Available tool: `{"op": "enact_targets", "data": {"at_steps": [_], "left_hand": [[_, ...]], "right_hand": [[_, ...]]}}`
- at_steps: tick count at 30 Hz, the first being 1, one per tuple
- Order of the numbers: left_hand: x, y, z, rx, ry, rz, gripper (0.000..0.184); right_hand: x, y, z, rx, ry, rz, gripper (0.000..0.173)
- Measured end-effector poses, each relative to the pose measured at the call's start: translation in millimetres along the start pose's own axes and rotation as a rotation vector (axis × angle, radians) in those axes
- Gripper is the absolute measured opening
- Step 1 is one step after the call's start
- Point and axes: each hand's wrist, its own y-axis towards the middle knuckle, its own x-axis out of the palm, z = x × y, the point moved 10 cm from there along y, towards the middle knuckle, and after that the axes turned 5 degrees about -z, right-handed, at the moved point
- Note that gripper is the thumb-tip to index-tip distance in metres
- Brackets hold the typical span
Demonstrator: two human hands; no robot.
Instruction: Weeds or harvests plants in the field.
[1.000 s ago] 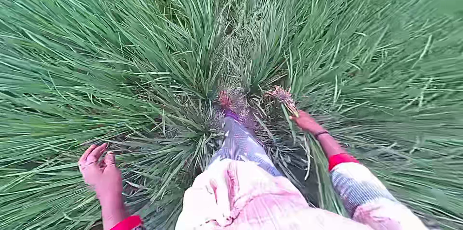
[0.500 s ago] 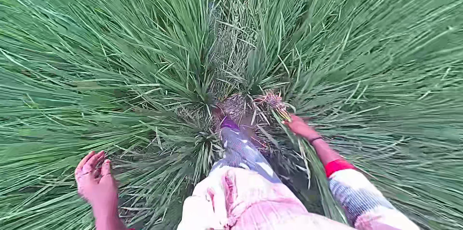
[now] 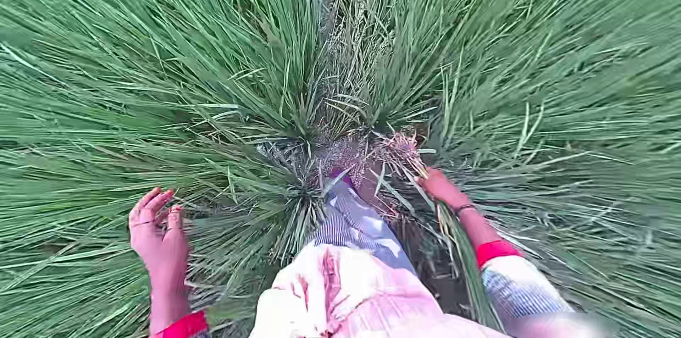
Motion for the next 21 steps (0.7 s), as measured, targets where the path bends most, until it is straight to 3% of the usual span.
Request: {"op": "enact_targets", "data": {"at_steps": [5,16,21], "left_hand": [[-36.3,-14.2,-16.0,-0.031,0.054,0.010,0.038],[-6.1,51.5,-5.3,-0.012,0.026,-0.019,0.040],[-22.7,48.1,-14.0,0.022,-0.094,0.158,0.044]], "right_hand": [[16.5,-16.1,-5.9,-0.025,-0.021,-0.039,0.050],[-8.8,20.6,-32.4,0.006,0.037,-0.037,0.048],[-17.5,45.0,-46.7,-0.085,0.028,0.043,0.048]]}}
